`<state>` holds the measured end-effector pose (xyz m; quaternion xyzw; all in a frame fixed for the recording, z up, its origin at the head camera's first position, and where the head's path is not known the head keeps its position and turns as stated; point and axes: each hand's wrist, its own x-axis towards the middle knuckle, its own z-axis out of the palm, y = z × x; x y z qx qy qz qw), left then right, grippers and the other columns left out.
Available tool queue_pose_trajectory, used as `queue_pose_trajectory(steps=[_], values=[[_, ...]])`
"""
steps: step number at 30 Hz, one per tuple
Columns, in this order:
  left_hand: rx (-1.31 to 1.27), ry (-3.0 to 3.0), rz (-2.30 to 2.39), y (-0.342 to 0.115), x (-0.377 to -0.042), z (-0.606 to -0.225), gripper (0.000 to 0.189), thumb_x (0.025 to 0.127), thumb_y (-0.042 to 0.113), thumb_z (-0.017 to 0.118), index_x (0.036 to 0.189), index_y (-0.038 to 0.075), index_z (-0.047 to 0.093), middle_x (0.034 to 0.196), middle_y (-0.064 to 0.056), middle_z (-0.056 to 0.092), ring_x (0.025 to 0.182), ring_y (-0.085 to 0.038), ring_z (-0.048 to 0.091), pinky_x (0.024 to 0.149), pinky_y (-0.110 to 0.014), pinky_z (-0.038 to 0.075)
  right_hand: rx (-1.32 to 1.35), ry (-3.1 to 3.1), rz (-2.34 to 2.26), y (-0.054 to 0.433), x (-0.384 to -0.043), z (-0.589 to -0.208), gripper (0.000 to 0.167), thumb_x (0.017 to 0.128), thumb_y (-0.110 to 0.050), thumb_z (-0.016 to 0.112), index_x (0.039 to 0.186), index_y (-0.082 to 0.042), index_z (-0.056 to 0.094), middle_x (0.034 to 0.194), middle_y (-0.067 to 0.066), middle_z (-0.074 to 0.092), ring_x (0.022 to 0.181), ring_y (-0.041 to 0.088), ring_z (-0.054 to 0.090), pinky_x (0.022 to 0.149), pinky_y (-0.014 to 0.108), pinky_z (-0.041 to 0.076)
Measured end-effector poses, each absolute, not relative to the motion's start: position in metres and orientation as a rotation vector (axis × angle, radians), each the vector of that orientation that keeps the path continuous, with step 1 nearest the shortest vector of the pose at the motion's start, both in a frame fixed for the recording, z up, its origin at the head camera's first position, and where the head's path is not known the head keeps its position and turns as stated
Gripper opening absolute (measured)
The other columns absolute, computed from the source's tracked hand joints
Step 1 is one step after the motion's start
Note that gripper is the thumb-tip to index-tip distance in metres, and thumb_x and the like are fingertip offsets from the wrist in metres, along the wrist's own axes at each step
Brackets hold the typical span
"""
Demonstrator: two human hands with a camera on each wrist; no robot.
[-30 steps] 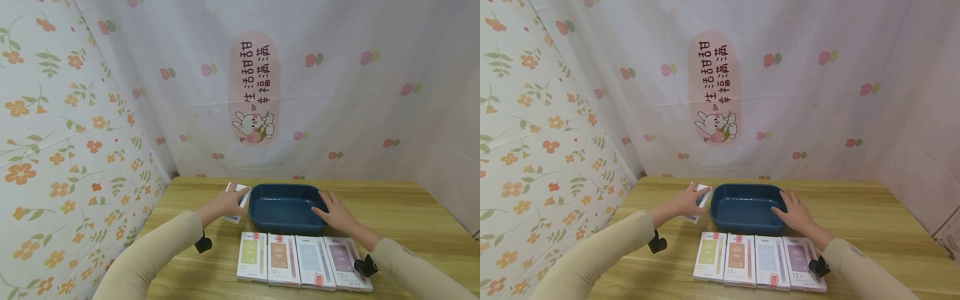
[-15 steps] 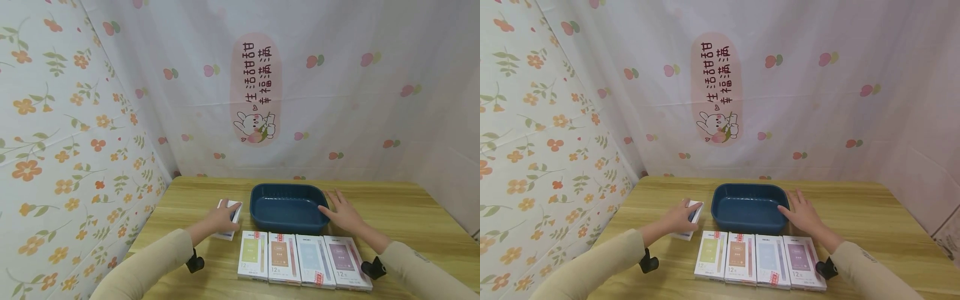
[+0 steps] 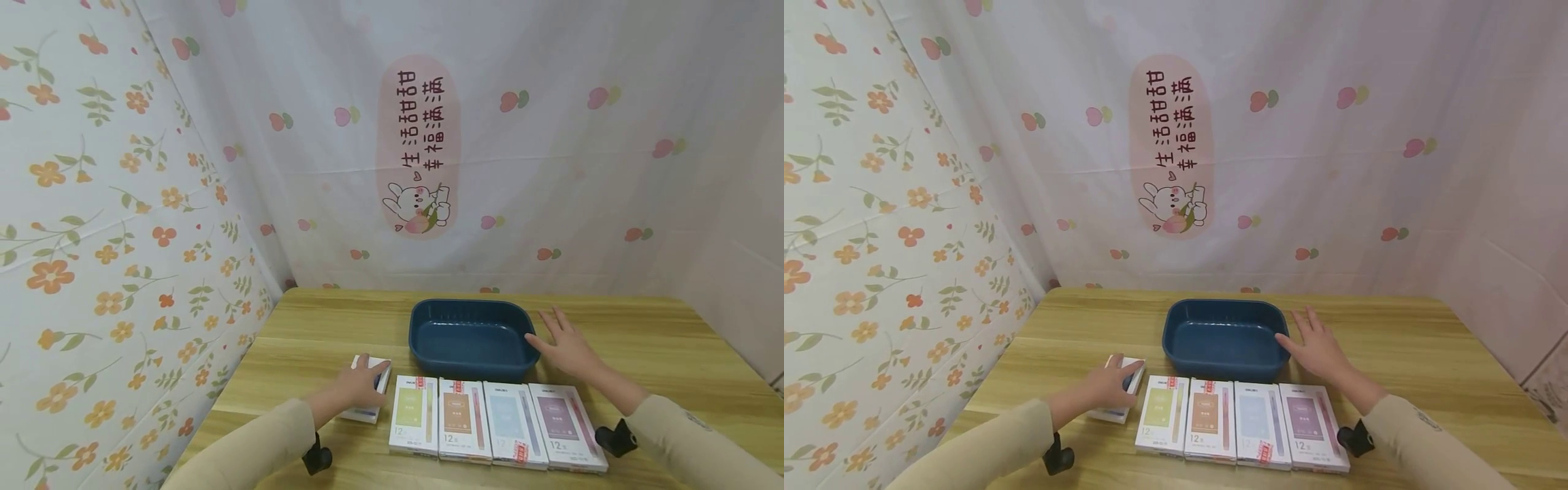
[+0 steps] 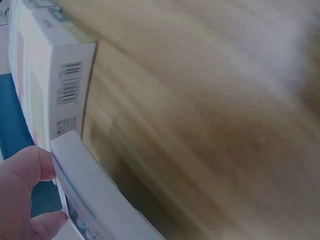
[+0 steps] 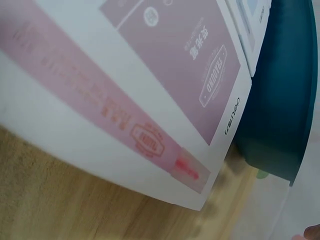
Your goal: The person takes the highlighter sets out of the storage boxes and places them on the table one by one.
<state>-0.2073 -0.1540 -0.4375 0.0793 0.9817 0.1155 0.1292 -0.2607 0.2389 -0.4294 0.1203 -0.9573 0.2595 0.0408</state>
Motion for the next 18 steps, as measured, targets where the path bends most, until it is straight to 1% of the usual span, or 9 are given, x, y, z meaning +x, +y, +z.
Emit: queue_pose_trajectory(steps=[2,4,6,8,11,13,16,18], values=[[0.228,2.842,0.347,-0.155,-0.205,-0.44,0.07,0.072,0.034,0.065,0.137,0.023,0.043,0.142,-0.026,0.028,0.106,-0.049,0.047,0.073,-0.047,0.045,0.367,-2.93,0.803,0.24,-0.26,-0.429,0.079,0.091,-0.049,0.047,0.142,0.005,0.022,0.145,0.035,0.006,0.123,0.063,0.013,0.09,0.074,0.015],[0.236,2.835,0.355,-0.155,-0.202,-0.443,0.071,0.071,0.034,0.066,0.137,0.023,0.043,0.141,-0.026,0.028,0.098,-0.044,0.051,0.066,-0.042,0.045,0.365,-2.931,0.805,0.24,-0.26,-0.428,0.079,0.091,-0.049,0.047,0.142,0.005,0.022,0.145,0.036,0.006,0.122,0.063,0.013,0.089,0.075,0.015],[0.254,2.845,0.335,-0.156,-0.199,-0.447,0.071,0.07,0.035,0.066,0.137,0.023,0.044,0.14,-0.027,0.03,0.09,-0.039,0.052,0.06,-0.039,0.042,0.365,-2.931,0.808,0.241,-0.26,-0.428,0.078,0.091,-0.049,0.047,0.142,0.005,0.022,0.144,0.036,0.006,0.122,0.064,0.014,0.089,0.075,0.015],[0.28,2.858,0.313,-0.157,-0.197,-0.449,0.071,0.069,0.035,0.066,0.136,0.023,0.045,0.139,-0.027,0.031,0.089,-0.04,0.053,0.061,-0.04,0.043,0.367,-2.927,0.817,0.241,-0.259,-0.427,0.078,0.091,-0.049,0.047,0.142,0.005,0.022,0.144,0.036,0.006,0.122,0.064,0.013,0.089,0.075,0.015],[0.301,2.869,0.268,-0.157,-0.196,-0.451,0.071,0.068,0.035,0.066,0.136,0.023,0.045,0.138,-0.026,0.032,0.092,-0.042,0.052,0.069,-0.044,0.044,0.367,-2.924,0.817,0.242,-0.259,-0.426,0.078,0.091,-0.048,0.047,0.142,0.005,0.021,0.144,0.037,0.006,0.122,0.063,0.013,0.089,0.075,0.015],[0.311,2.861,0.247,-0.157,-0.196,-0.451,0.072,0.068,0.036,0.066,0.136,0.024,0.045,0.138,-0.026,0.033,0.087,-0.039,0.053,0.069,-0.043,0.044,0.367,-2.923,0.816,0.243,-0.258,-0.425,0.078,0.091,-0.048,0.047,0.142,0.005,0.02,0.144,0.037,0.006,0.122,0.063,0.014,0.089,0.075,0.016],[0.32,2.832,0.214,-0.157,-0.196,-0.449,0.076,0.068,0.039,0.07,0.137,0.025,0.044,0.137,-0.024,0.034,0.075,-0.029,0.051,0.061,-0.035,0.041,0.367,-2.928,0.81,0.243,-0.258,-0.425,0.079,0.091,-0.048,0.047,0.143,0.005,0.02,0.144,0.037,0.006,0.122,0.063,0.015,0.088,0.075,0.017],[0.326,2.805,0.203,-0.157,-0.196,-0.446,0.078,0.067,0.041,0.073,0.137,0.026,0.043,0.136,-0.023,0.034,0.07,-0.024,0.048,0.057,-0.032,0.038,0.371,-2.926,0.811,0.243,-0.258,-0.424,0.079,0.091,-0.048,0.047,0.143,0.004,0.019,0.144,0.036,0.006,0.122,0.063,0.015,0.088,0.074,0.018]])
